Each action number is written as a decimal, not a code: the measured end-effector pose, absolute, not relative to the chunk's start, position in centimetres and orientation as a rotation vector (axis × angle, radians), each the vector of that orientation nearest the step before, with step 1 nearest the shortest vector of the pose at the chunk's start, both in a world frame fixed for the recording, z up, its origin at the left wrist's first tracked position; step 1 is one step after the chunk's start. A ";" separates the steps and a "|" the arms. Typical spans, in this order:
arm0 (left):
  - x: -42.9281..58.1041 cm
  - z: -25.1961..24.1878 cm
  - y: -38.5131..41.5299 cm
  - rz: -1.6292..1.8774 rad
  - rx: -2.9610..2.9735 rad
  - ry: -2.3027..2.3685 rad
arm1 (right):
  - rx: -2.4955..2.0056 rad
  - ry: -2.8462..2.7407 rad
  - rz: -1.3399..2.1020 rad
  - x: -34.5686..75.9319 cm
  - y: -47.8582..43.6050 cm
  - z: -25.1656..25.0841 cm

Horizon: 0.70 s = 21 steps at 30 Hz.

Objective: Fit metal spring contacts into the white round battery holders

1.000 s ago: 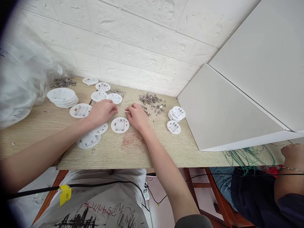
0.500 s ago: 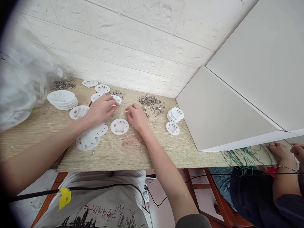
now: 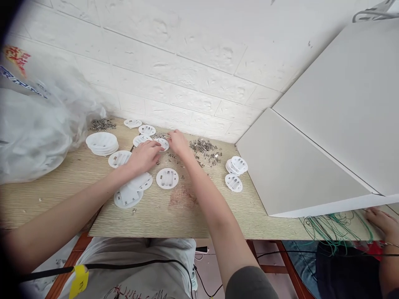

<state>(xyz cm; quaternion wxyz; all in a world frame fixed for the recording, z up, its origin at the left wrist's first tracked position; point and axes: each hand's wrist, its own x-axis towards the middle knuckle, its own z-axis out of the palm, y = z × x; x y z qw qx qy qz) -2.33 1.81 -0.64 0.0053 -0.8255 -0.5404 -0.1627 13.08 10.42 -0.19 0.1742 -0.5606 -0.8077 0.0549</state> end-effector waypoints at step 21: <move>-2.2 -0.3 1.5 -0.546 -2.648 -1.671 | -1.574 -2.091 0.175 14.7 10.4 -1.4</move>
